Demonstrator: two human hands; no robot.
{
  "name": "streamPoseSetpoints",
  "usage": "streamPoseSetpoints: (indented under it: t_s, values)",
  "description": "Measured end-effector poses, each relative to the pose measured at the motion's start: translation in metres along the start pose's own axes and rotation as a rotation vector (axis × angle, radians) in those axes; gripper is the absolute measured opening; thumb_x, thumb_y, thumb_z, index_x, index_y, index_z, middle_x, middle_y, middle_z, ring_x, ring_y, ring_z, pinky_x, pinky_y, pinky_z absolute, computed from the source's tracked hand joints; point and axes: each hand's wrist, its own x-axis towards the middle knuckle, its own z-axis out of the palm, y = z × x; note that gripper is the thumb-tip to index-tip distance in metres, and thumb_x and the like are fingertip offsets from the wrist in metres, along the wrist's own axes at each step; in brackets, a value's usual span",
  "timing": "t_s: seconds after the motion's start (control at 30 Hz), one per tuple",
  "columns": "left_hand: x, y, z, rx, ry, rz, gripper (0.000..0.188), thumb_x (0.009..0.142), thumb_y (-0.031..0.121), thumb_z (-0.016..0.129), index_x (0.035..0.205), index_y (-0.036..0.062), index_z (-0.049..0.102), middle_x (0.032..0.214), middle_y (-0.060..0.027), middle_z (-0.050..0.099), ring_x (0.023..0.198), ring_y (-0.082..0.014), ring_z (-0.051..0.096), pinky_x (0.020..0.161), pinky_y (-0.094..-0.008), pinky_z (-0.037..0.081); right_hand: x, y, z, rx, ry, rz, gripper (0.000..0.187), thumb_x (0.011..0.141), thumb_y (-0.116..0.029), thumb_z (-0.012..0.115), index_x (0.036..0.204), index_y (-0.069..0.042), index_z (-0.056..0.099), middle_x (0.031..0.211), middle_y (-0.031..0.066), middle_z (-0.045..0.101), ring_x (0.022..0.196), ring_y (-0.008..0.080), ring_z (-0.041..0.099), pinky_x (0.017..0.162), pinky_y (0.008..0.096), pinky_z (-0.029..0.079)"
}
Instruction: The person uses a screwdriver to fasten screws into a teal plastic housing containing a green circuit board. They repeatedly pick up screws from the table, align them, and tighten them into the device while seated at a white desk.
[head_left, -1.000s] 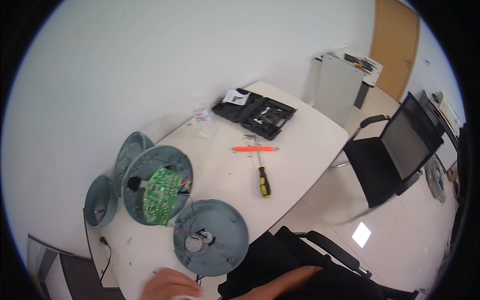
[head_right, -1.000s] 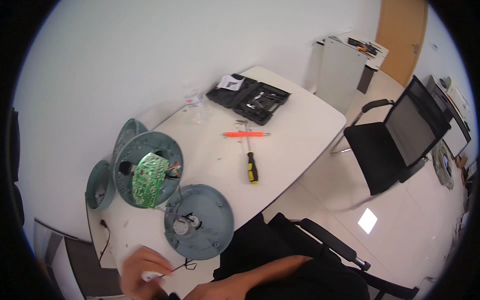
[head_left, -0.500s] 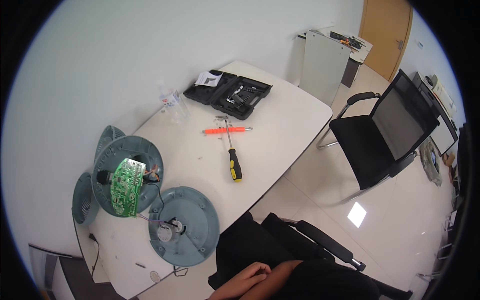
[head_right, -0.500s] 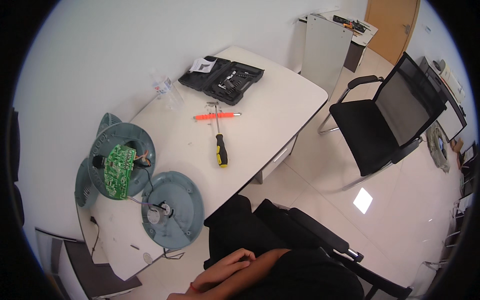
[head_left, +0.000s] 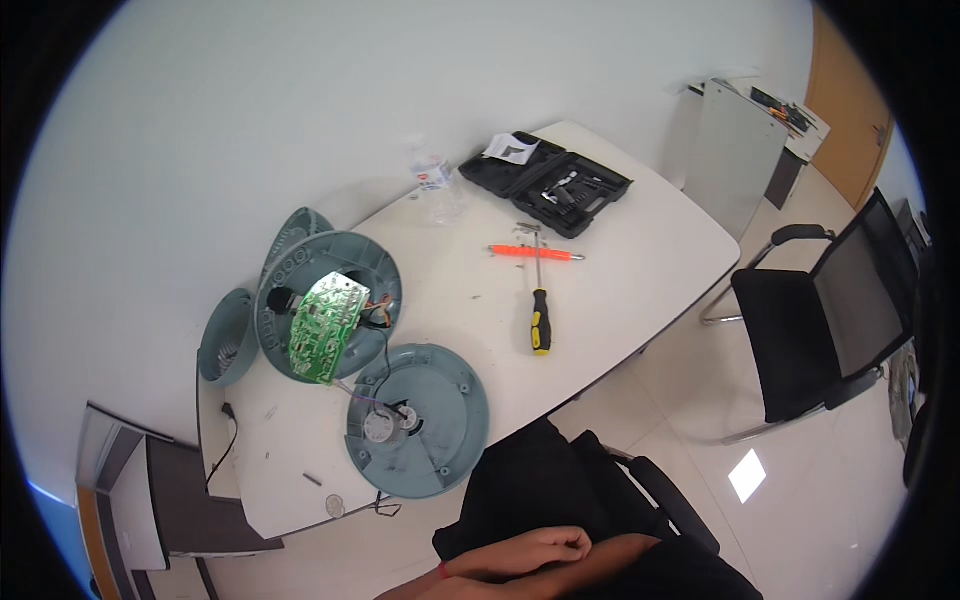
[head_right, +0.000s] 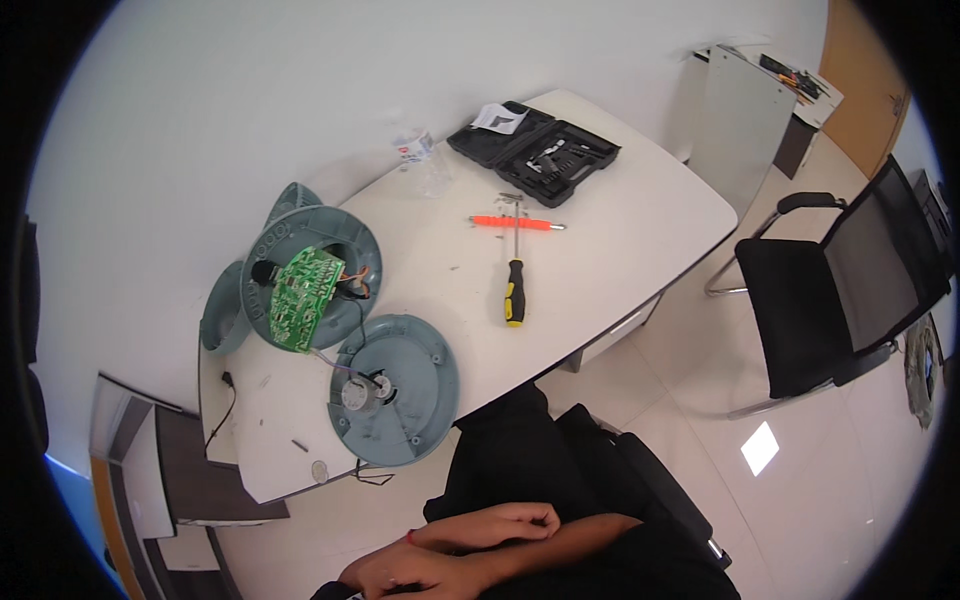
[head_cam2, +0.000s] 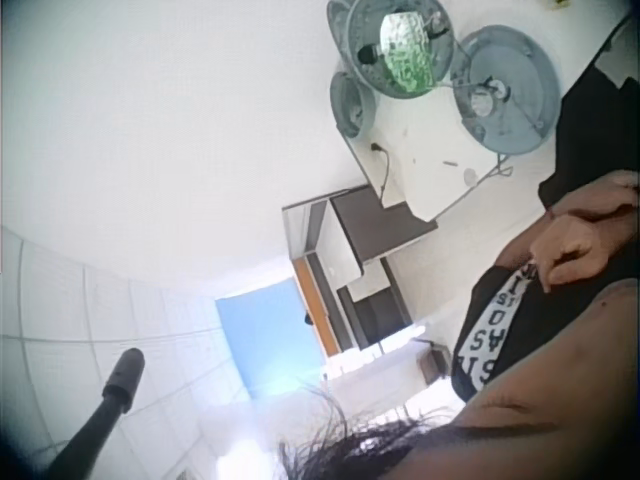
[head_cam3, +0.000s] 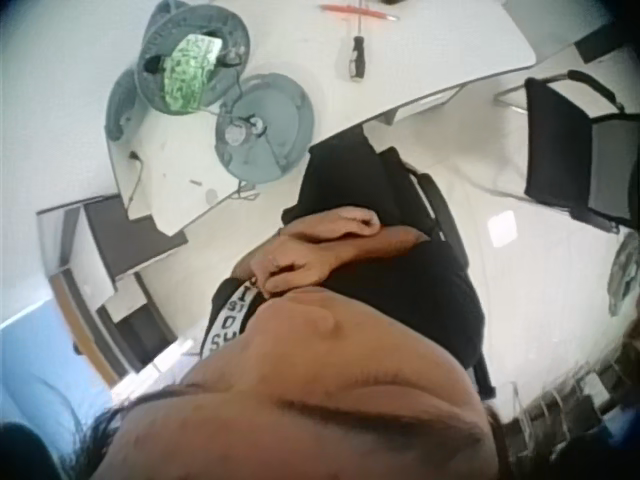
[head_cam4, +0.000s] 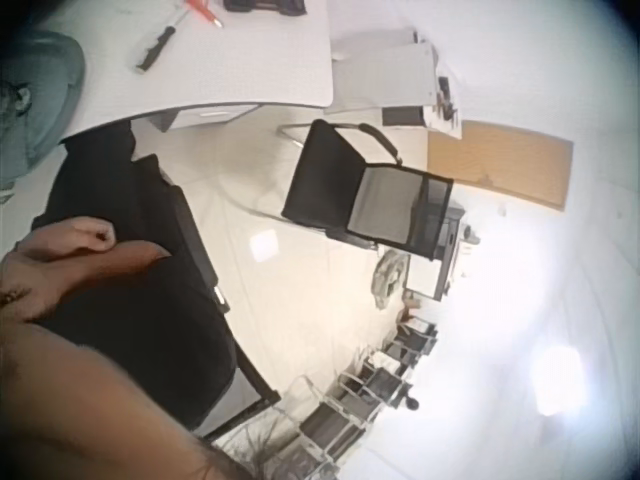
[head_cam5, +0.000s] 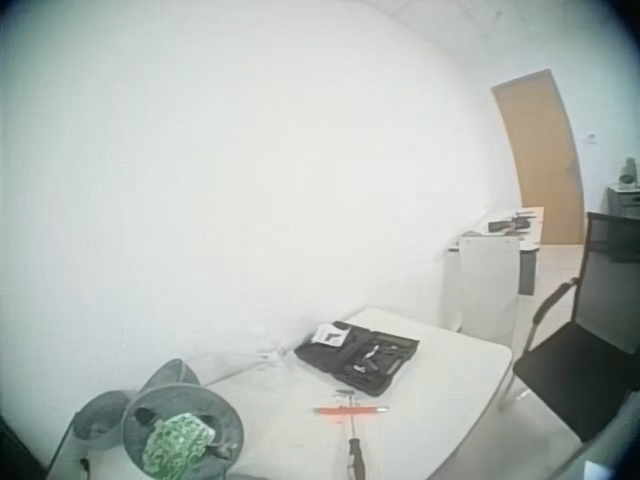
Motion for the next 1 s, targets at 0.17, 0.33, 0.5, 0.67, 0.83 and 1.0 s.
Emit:
streamPoseSetpoints:
  t_s: [0.17,0.33,0.5,0.67,0.83,1.0]
  values:
    - [0.003,-0.008,0.006,0.040,0.089,0.074,0.023,0.106,0.024,0.049,0.114,0.0050,0.059,0.106,0.0001,0.057,0.099,-0.0084,0.051,0.092,-0.0242,0.041,-0.007,0.009,0.000,0.012,0.016,0.033,0.021,0.100,-0.012,0.060,0.086,0.001,0.068,0.084,0.0157,0.068,0.077,0.0288,0.065,0.069,0.0375,0.051]
    - [0.026,-0.042,0.002,-0.027,0.166,0.033,0.024,0.106,0.025,0.048,0.118,0.0053,0.056,0.109,-0.0003,0.056,0.099,-0.0075,0.051,0.090,-0.0237,0.041,0.009,-0.010,0.000,-0.146,-0.112,-0.041,0.020,0.100,-0.013,0.060,0.088,0.001,0.068,0.083,0.0151,0.067,0.075,0.0305,0.064,0.068,0.0380,0.051]
    - [-0.019,-0.009,0.004,-0.095,0.099,0.001,0.029,0.106,0.027,0.050,0.124,0.0047,0.053,0.116,0.0001,0.053,0.108,-0.0076,0.049,0.095,-0.0223,0.038,-0.007,-0.021,-0.012,-0.130,-0.022,-0.213,0.016,0.099,-0.014,0.063,0.092,0.001,0.067,0.085,0.0164,0.066,0.075,0.0328,0.064,0.067,0.0401,0.051]
    - [0.008,-0.019,0.011,-0.126,0.146,-0.014,0.026,0.106,0.024,0.048,0.123,0.0049,0.052,0.114,0.0010,0.052,0.109,-0.0063,0.048,0.096,-0.0216,0.036,0.003,-0.006,-0.004,-0.133,-0.022,-0.217,0.015,0.098,-0.012,0.063,0.092,0.002,0.067,0.085,0.0173,0.066,0.075,0.0327,0.065,0.068,0.0406,0.052]
    - [-0.023,-0.034,0.003,-0.227,0.151,0.035,0.028,0.106,0.025,0.048,0.123,0.0043,0.054,0.107,-0.0010,0.055,0.105,-0.0090,0.051,0.090,-0.0239,0.038,-0.018,-0.038,-0.039,-0.295,-0.010,-0.156,0.010,0.098,-0.007,0.058,0.095,-0.001,0.065,0.085,0.0143,0.063,0.082,0.0327,0.061,0.074,0.0417,0.046]
    - [-0.093,0.000,0.019,-0.447,0.400,0.091,0.035,0.103,0.033,0.047,0.112,0.0020,0.060,0.096,-0.0073,0.064,0.076,-0.0143,0.060,0.060,-0.0248,0.041,-0.046,-0.084,-0.136,-1.348,0.724,-0.154,0.008,0.091,-0.005,0.061,0.083,-0.004,0.063,0.079,0.0071,0.067,0.070,0.0219,0.062,0.068,0.0353,0.047]
